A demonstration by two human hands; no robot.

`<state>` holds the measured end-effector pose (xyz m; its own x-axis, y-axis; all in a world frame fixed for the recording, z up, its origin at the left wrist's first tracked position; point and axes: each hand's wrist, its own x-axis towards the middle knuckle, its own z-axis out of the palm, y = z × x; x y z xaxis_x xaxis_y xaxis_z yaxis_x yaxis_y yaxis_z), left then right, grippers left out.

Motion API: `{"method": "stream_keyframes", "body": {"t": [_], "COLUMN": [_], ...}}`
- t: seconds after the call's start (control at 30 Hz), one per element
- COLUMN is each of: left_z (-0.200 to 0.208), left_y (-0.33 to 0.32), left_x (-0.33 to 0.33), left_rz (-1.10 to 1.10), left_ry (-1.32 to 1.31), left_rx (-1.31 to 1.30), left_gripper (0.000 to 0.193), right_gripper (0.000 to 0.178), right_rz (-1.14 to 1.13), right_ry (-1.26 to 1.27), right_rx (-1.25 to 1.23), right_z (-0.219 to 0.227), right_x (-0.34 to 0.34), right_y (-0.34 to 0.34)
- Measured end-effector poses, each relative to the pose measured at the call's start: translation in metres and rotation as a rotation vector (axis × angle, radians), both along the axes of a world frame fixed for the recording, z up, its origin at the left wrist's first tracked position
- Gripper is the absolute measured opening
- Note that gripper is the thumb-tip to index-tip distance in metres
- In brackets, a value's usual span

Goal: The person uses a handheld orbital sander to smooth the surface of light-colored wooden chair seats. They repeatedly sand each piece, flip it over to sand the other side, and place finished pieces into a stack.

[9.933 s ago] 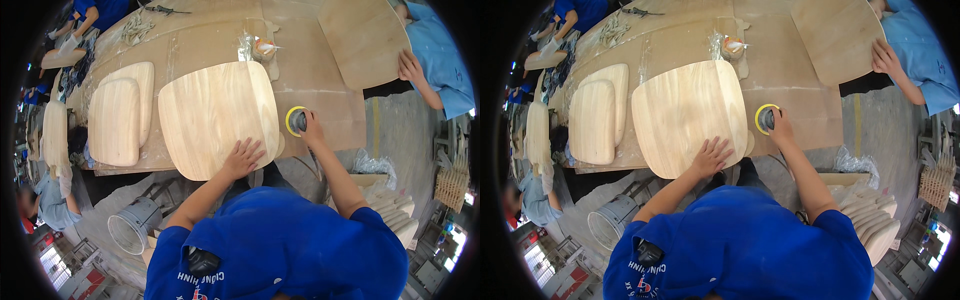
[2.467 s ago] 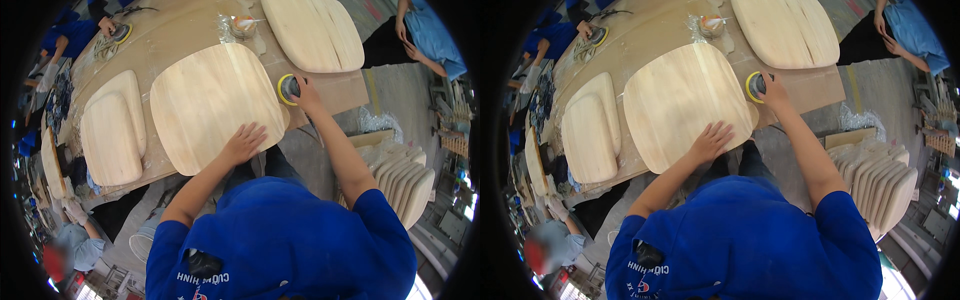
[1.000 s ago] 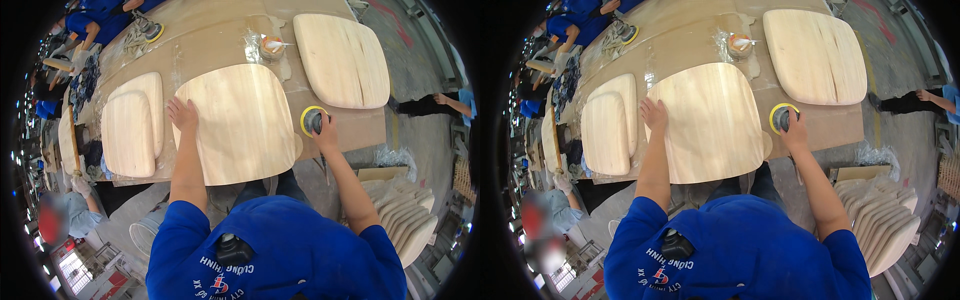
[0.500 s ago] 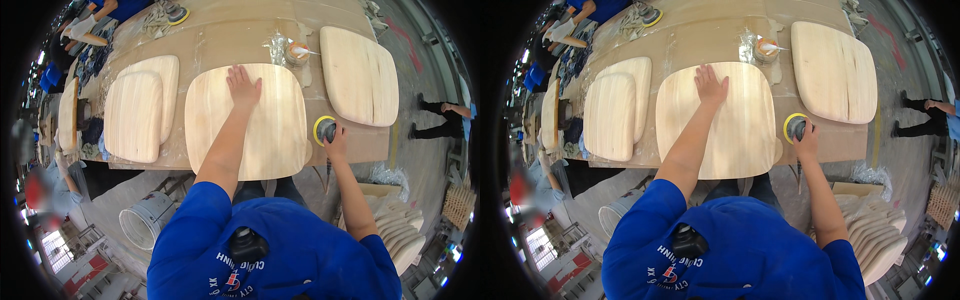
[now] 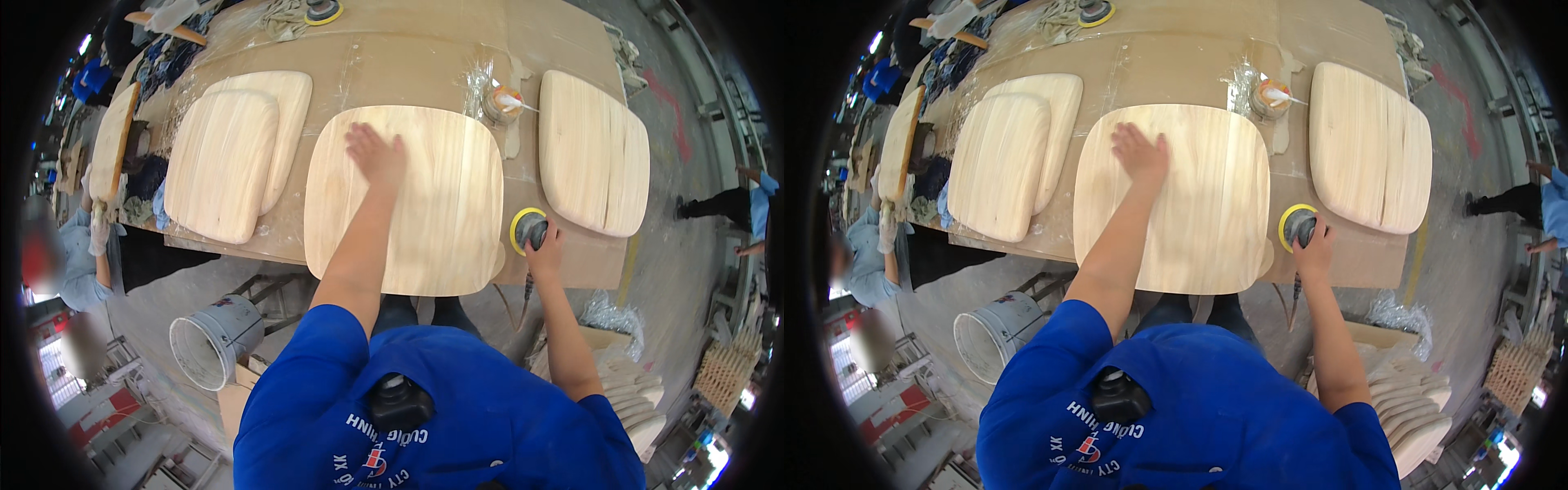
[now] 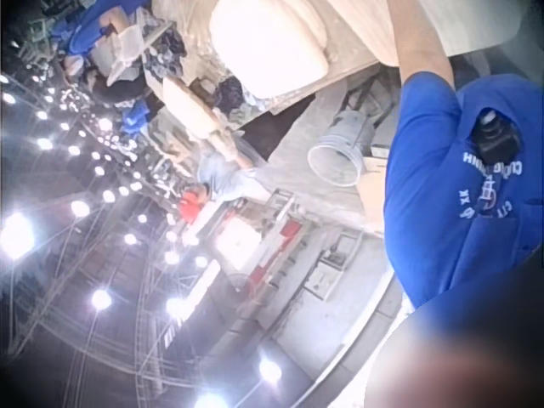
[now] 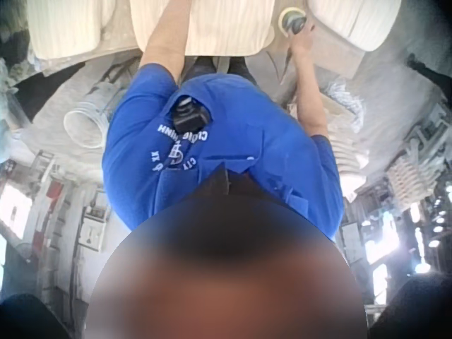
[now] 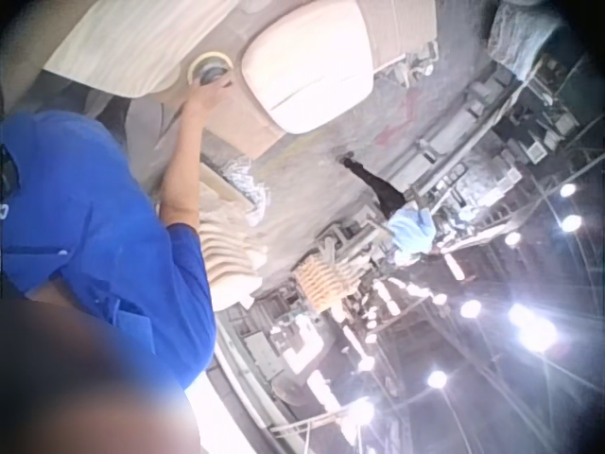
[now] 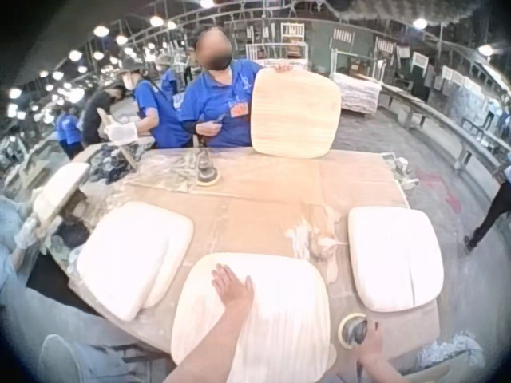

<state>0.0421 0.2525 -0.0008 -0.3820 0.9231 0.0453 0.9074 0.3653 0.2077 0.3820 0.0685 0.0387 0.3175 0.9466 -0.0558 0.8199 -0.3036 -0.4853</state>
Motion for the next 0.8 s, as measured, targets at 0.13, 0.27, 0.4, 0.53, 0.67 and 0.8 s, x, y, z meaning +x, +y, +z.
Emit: {"method": "stream_keyframes", "body": {"t": [0.13,0.27,0.4,0.53,0.67,0.8], "left_z": [0.000,-0.001,-0.008,-0.011,-0.013,-0.017], "left_y": [0.000,-0.016,-0.044,-0.082,-0.104,-0.107], "left_x": [0.042,0.047,0.022,-0.025,-0.044,-0.018], "left_rz": [-0.159,-0.288,-0.438,-0.114,0.097,0.177], "left_ry": [-0.019,-0.082,-0.059,0.063,0.094,0.086], "left_rx": [0.088,0.051,0.030,0.019,-0.011,-0.042], "left_gripper": [0.079,0.080,0.080,0.079,0.078,0.079], "right_gripper": [0.075,0.075,0.075,0.075,0.076,0.073], "right_rz": [0.071,0.127,0.144,0.184,0.229,0.231], "right_ry": [-0.022,-0.010,0.052,0.047,0.004,-0.016], "right_rx": [0.003,-0.037,-0.094,-0.111,-0.117,-0.135], "right_z": [0.000,0.002,0.004,0.007,0.011,0.012], "right_x": [0.006,0.011,0.016,0.021,0.022,0.022], "right_y": [0.000,0.001,0.002,0.002,0.003,0.003]}}
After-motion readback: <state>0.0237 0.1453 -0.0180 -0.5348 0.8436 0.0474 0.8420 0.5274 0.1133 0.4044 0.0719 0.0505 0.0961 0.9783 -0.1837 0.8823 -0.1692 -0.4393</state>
